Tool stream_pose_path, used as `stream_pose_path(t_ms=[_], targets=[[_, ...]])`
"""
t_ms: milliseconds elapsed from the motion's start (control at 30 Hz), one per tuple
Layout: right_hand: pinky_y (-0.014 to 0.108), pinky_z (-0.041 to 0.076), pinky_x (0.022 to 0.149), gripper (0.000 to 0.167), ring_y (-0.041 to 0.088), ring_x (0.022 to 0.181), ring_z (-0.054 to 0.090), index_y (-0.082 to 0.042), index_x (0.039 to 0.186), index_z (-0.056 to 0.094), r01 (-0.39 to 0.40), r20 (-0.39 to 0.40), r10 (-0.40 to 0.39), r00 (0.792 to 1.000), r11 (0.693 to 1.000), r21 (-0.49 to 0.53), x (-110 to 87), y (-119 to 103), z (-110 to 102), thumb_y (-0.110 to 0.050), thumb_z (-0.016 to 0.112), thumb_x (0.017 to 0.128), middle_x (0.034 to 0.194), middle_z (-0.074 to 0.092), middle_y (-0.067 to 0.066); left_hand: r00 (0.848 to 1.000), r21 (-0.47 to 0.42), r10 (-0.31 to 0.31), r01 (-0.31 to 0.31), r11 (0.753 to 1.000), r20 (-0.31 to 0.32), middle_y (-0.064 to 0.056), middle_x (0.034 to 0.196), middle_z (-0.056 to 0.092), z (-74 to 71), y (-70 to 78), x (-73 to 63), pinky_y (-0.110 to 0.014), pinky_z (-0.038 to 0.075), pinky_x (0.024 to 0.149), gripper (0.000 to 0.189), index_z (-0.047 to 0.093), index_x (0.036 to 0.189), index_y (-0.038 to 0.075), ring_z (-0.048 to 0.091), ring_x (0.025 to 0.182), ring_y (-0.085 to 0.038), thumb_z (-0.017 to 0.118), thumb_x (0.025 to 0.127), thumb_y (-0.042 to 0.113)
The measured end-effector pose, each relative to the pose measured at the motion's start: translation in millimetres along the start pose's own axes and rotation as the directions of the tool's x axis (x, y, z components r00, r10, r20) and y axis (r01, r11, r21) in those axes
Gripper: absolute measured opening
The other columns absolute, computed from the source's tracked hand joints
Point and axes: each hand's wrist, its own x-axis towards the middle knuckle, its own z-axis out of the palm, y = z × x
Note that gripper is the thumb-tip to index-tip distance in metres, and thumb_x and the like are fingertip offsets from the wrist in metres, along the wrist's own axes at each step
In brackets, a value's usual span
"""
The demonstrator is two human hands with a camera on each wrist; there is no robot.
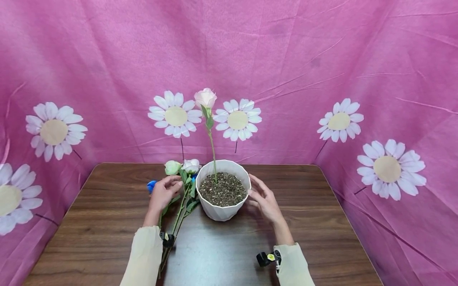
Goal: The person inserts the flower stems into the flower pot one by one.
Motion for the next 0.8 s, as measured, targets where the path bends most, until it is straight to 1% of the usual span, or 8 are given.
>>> stream_pose_path(t_ms=[100, 167, 267, 367, 500, 700, 800], targets=[[0.049, 0.056, 0.09, 0.061, 0.042, 0.14, 0.037, 0.0, 0.156, 0.033, 0.002, -0.001, -0.002, 1.0, 1.0, -0.002, 0.3, 0.1, -0.1, 0.0, 0.055, 0.099, 0.157, 0.033, 0.026, 0.998, 0.011, -0.039, 0.039, 0.999, 0.057, -0.028, 0.113, 0.068, 0.6, -7.2, -2.4, -0.039, 0.061, 0.08, 0.034, 0.061, 0.128, -0.01, 0.07, 0.097, -0.029, 0.066, 0.098, 0.005], [0.046, 0.057, 0.089, 0.061, 0.042, 0.14, 0.037, 0.0, 0.156, 0.033, 0.002, -0.001, -0.002, 1.0, 1.0, 0.0, 0.3, 0.2, -0.2, 0.0, 0.055, 0.099, 0.157, 0.033, 0.026, 0.993, 0.016, -0.07, 0.069, 0.997, 0.096, -0.028, 0.113, 0.068, 1.4, -11.2, -3.7, -0.042, 0.061, 0.081, 0.035, 0.06, 0.128, -0.011, 0.07, 0.097, -0.028, 0.066, 0.097, 0.003], [0.041, 0.058, 0.087, 0.061, 0.042, 0.14, 0.037, 0.0, 0.156, 0.032, 0.002, 0.001, -0.002, 1.0, 1.0, 0.007, 0.6, 0.9, -0.2, 0.0, 0.054, 0.099, 0.157, 0.033, 0.026, 0.986, 0.038, -0.102, 0.097, 0.995, 0.134, -0.027, 0.112, 0.069, 2.5, -16.3, -5.4, -0.044, 0.061, 0.082, 0.037, 0.058, 0.129, -0.013, 0.069, 0.097, -0.028, 0.067, 0.096, 0.002], [0.04, 0.058, 0.086, 0.061, 0.043, 0.14, 0.037, 0.0, 0.156, 0.032, 0.001, 0.003, -0.001, 1.0, 1.0, 0.015, 0.5, 1.2, -0.2, 0.001, 0.054, 0.099, 0.157, 0.033, 0.026, 0.982, 0.044, -0.12, 0.115, 0.992, 0.146, -0.026, 0.11, 0.069, 4.2, -19.8, -6.7, -0.044, 0.061, 0.082, 0.037, 0.059, 0.128, -0.013, 0.069, 0.095, -0.027, 0.068, 0.094, 0.0], [0.039, 0.059, 0.086, 0.061, 0.043, 0.139, 0.037, 0.0, 0.156, 0.032, 0.001, 0.002, -0.001, 1.0, 1.0, 0.023, 0.4, 1.3, 0.1, 0.001, 0.053, 0.099, 0.157, 0.033, 0.026, 0.979, 0.068, -0.125, 0.115, 0.991, 0.16, -0.027, 0.11, 0.069, 5.2, -24.0, -7.6, -0.044, 0.061, 0.08, 0.036, 0.059, 0.126, -0.013, 0.069, 0.093, -0.026, 0.068, 0.093, -0.002], [0.039, 0.059, 0.086, 0.061, 0.044, 0.14, 0.037, 0.0, 0.156, 0.032, 0.005, 0.003, -0.005, 1.0, 1.0, 0.019, 0.3, 1.2, 0.3, 0.001, 0.054, 0.099, 0.157, 0.033, 0.026, 0.974, 0.155, -0.148, 0.122, 0.98, 0.171, -0.024, 0.104, 0.071, 5.4, -28.3, -7.3, -0.043, 0.062, 0.075, 0.035, 0.062, 0.122, -0.012, 0.07, 0.089, -0.025, 0.071, 0.09, -0.003], [0.039, 0.059, 0.086, 0.061, 0.044, 0.14, 0.036, 0.0, 0.156, 0.032, 0.004, 0.003, -0.004, 1.0, 1.0, 0.016, 0.3, 1.4, 0.1, 0.001, 0.054, 0.099, 0.157, 0.033, 0.026, 0.971, 0.184, -0.164, 0.131, 0.974, 0.176, -0.022, 0.102, 0.071, 5.5, -28.6, -6.6, -0.042, 0.062, 0.073, 0.035, 0.063, 0.121, -0.012, 0.069, 0.087, -0.025, 0.072, 0.089, -0.002]])
